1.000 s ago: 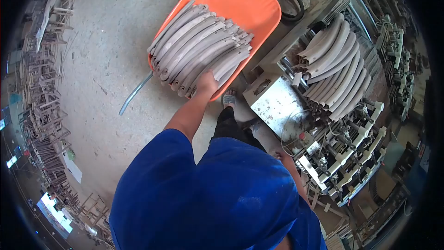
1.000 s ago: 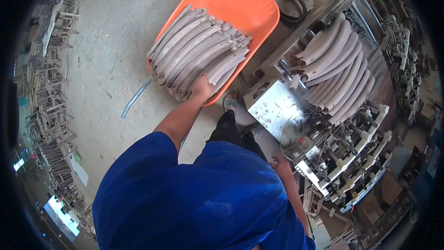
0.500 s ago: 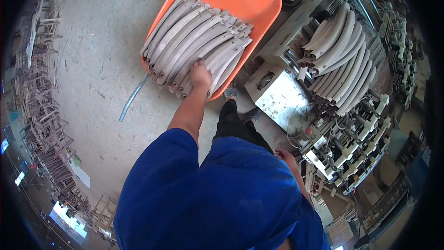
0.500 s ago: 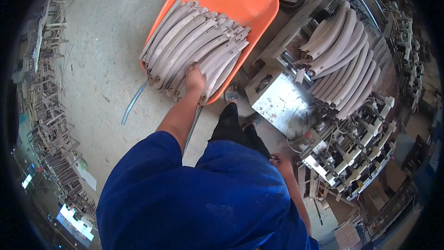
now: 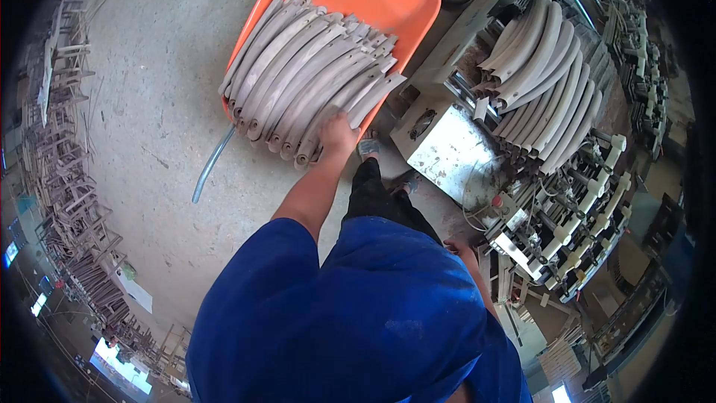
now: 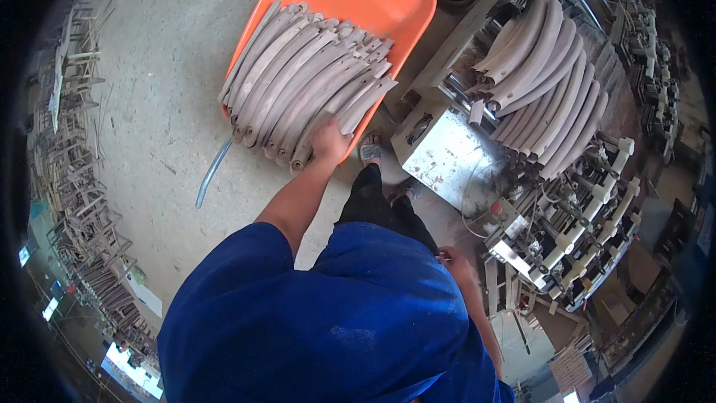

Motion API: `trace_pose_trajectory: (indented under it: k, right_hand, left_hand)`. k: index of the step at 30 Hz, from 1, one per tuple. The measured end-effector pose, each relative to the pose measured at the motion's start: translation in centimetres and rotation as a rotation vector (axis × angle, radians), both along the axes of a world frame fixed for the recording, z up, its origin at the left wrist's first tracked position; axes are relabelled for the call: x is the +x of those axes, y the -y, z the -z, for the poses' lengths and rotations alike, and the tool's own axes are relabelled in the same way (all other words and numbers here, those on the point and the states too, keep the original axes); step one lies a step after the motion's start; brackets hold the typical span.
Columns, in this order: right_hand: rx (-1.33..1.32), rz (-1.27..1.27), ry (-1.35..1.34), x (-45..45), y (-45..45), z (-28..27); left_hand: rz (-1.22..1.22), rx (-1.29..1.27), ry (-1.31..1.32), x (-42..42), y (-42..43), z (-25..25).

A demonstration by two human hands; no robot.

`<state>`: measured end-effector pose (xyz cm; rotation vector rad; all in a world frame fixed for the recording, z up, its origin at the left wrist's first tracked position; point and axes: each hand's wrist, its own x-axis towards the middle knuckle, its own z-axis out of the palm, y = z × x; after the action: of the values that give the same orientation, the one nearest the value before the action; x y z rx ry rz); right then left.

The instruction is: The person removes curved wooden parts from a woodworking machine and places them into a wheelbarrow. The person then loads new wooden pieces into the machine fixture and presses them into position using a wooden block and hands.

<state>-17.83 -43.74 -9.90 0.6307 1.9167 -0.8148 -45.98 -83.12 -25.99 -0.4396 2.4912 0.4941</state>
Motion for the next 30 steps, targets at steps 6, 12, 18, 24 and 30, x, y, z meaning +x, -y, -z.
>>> trace_pose_trajectory:
  k: [6,12,18,24,30]
  right_hand:
    - [-0.021,0.015,0.0,2.4,-1.0,-0.2]
    - [-0.009,0.085,0.033,3.3,-1.3,-1.6]
    - [-0.063,0.153,0.031,5.7,-1.7,-0.5]
    - [-0.123,0.196,0.008,5.2,-1.1,0.2]
    - [-0.085,0.174,-0.024,5.1,-1.4,1.2]
  left_hand:
    - [0.062,-0.183,-0.3,0.7,-1.2,4.8]
    - [0.204,-0.207,-0.337,-0.8,0.1,4.6]
    - [0.229,-0.161,-0.388,0.3,-0.6,4.5]
    - [0.338,0.248,-0.023,7.3,-1.6,1.7]
    - [0.033,0.371,0.444,20.9,4.8,15.5]
